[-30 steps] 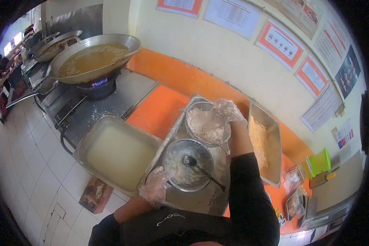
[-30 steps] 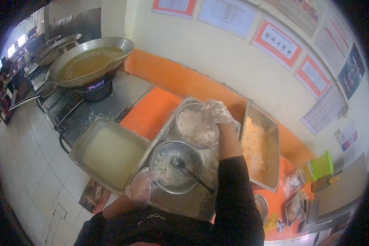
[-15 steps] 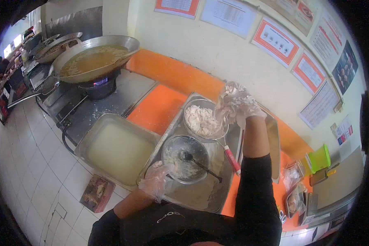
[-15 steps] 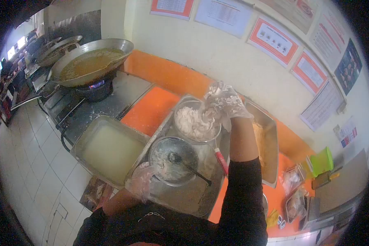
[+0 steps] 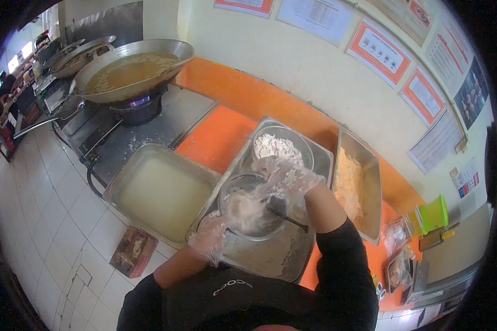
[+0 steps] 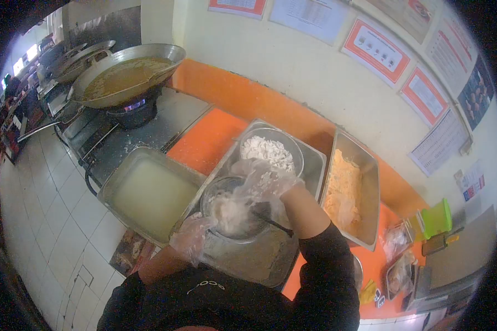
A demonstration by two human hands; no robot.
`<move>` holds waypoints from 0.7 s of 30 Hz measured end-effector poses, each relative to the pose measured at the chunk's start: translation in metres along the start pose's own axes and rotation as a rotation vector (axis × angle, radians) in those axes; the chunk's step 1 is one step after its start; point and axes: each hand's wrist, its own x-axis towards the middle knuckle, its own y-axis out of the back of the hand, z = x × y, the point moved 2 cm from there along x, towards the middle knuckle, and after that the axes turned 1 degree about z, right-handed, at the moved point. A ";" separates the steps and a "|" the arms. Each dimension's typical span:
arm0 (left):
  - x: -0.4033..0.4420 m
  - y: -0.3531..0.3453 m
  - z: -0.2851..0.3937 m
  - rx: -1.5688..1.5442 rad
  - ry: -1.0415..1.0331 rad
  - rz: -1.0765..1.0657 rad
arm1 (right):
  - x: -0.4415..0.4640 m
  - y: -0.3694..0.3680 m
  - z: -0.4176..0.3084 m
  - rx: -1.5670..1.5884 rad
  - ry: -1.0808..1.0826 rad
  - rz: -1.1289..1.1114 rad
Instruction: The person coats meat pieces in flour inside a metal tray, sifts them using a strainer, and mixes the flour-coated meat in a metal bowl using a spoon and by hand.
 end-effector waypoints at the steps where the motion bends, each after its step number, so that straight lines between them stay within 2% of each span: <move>1: 0.004 0.003 -0.004 -0.073 0.031 -0.044 | 0.000 0.001 0.026 -0.140 -0.097 -0.113; 3: 0.003 -0.002 0.000 -0.162 0.062 -0.076 | 0.001 0.008 0.072 -0.423 -0.288 -0.336; 6: -0.006 -0.017 0.015 -0.185 0.048 -0.046 | -0.011 -0.004 0.039 -0.821 -0.411 -0.220; 8: 0.001 -0.015 0.007 -0.184 0.018 -0.034 | -0.020 -0.014 0.062 -0.873 -0.386 -0.185; 10: 0.002 -0.001 0.002 0.190 -0.032 -0.014 | -0.024 -0.013 0.078 -0.879 -0.387 -0.176; 12: 0.003 0.002 0.002 0.234 -0.024 -0.010 | -0.025 -0.006 0.087 -0.849 -0.422 -0.182; 14: 0.000 -0.005 0.004 -0.055 0.051 -0.024 | -0.028 -0.004 0.092 -0.819 -0.490 -0.180; 18: 0.007 0.001 -0.008 -0.151 0.024 -0.071 | -0.028 0.009 0.044 -0.907 -0.513 -0.258; 21: 0.006 0.004 -0.009 -0.072 0.019 -0.041 | -0.022 0.019 0.067 -1.022 0.120 -0.007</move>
